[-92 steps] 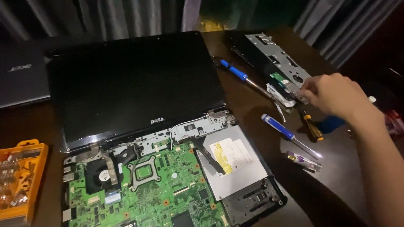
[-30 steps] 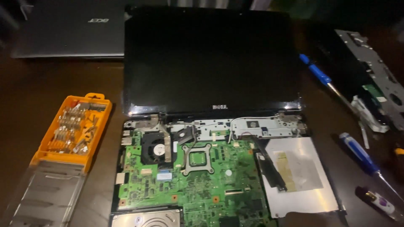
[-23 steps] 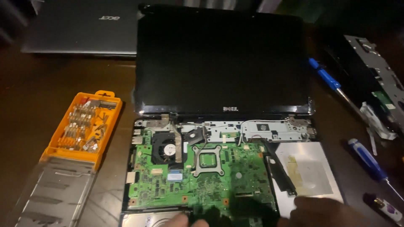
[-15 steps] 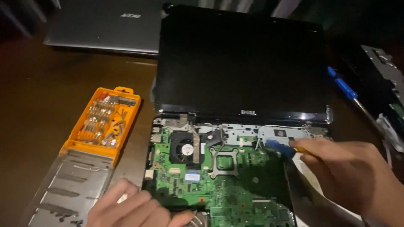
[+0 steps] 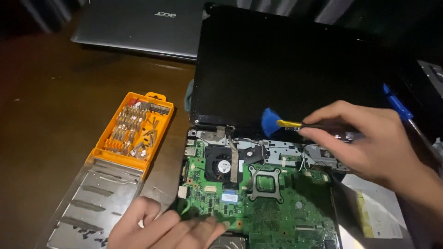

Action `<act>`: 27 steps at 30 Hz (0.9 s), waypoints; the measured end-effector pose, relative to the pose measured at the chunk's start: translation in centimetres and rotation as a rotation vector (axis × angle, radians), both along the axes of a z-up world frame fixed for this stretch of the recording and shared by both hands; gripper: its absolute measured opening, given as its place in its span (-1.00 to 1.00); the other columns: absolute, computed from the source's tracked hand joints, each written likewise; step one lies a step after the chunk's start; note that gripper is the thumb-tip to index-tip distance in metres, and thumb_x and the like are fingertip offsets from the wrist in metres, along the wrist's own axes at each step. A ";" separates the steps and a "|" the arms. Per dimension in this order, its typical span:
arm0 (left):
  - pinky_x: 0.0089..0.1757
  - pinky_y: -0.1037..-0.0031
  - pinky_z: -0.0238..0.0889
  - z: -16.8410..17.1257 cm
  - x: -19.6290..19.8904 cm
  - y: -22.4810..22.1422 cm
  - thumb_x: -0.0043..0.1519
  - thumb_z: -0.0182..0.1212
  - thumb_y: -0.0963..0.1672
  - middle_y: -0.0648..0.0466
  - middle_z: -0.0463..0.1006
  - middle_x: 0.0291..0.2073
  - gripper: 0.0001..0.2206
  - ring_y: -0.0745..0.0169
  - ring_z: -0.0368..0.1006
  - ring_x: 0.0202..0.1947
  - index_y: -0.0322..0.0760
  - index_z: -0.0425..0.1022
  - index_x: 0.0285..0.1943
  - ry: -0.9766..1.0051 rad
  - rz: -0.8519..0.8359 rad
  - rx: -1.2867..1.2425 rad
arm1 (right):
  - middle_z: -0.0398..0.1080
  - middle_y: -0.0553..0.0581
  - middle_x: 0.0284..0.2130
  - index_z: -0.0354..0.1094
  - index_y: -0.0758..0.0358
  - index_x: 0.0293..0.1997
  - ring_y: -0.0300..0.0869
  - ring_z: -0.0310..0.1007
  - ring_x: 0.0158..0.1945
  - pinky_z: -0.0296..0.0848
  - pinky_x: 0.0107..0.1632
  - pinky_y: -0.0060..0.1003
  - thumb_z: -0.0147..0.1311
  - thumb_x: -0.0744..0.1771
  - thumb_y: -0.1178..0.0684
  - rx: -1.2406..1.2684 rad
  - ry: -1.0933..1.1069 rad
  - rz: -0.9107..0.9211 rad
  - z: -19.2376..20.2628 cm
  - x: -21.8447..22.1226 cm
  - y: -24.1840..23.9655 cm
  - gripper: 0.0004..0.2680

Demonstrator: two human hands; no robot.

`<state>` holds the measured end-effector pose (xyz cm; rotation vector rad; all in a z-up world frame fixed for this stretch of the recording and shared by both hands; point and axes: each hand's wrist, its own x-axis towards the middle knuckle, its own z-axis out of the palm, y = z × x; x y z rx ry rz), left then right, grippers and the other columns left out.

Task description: Cleaning the internal components and motherboard of a disassembled laptop using a small brush

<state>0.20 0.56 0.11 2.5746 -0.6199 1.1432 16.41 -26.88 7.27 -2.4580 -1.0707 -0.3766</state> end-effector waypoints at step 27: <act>-0.30 0.48 0.13 -2.7 0.6 1.5 0.16 0.33 0.04 0.45 0.46 -0.77 -0.65 0.57 0.28 -0.71 0.09 0.35 -0.68 0.189 -0.023 -0.016 | 0.58 -0.16 -0.28 0.47 -0.16 -0.12 -0.25 0.63 -0.19 0.60 0.02 -0.25 -0.21 0.41 -0.29 -0.996 0.393 -0.174 2.1 5.2 -0.5 -0.73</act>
